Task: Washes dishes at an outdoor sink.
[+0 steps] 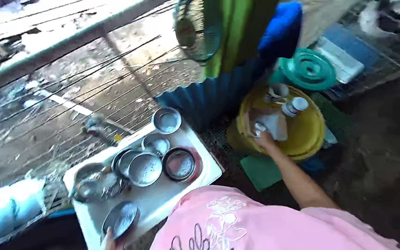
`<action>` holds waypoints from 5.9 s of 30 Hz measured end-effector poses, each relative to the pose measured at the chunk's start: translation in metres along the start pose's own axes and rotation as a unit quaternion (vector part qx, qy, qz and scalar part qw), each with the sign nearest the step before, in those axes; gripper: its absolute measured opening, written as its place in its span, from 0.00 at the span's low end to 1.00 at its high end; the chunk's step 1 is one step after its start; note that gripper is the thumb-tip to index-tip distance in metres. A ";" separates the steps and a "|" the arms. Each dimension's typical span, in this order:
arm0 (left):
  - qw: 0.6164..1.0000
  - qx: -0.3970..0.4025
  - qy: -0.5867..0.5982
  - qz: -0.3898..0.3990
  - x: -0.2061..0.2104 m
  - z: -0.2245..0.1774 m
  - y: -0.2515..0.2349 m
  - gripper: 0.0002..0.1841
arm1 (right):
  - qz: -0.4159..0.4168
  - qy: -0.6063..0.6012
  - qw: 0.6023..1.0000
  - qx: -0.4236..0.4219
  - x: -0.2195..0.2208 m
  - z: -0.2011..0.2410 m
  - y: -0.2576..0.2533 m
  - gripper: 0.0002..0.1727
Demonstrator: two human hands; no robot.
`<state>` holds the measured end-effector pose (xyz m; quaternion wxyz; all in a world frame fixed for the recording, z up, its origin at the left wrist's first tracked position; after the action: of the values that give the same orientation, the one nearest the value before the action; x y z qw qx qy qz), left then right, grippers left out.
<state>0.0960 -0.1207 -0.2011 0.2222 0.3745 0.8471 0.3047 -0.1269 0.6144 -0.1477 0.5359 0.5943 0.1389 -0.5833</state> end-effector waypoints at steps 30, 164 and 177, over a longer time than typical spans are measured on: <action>0.830 0.430 -0.351 0.049 0.144 -0.151 0.022 0.32 | 0.059 -0.158 0.846 -0.507 0.063 0.607 0.215 0.17; 0.934 0.263 -0.174 0.165 0.252 -0.228 -0.057 0.25 | 0.153 -0.124 0.894 -0.402 0.208 0.519 0.106 0.18; 0.931 0.240 -0.222 0.160 0.269 -0.233 -0.062 0.28 | 0.189 -0.276 0.856 -0.394 0.190 0.500 0.156 0.21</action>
<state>-0.2431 -0.0286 -0.1163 0.2561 0.6055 0.7528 0.0332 -0.2221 0.0673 -0.1061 0.8412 0.1632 0.0885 -0.5079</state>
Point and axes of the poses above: each hand's wrist, its own y-axis away from the middle knuckle, its own x-axis out of the palm, z = x × y, the point moved 8 cm from there along -y, towards the middle knuckle, and after that the axes turned 4 degrees about -y, right-handed, at the moved point
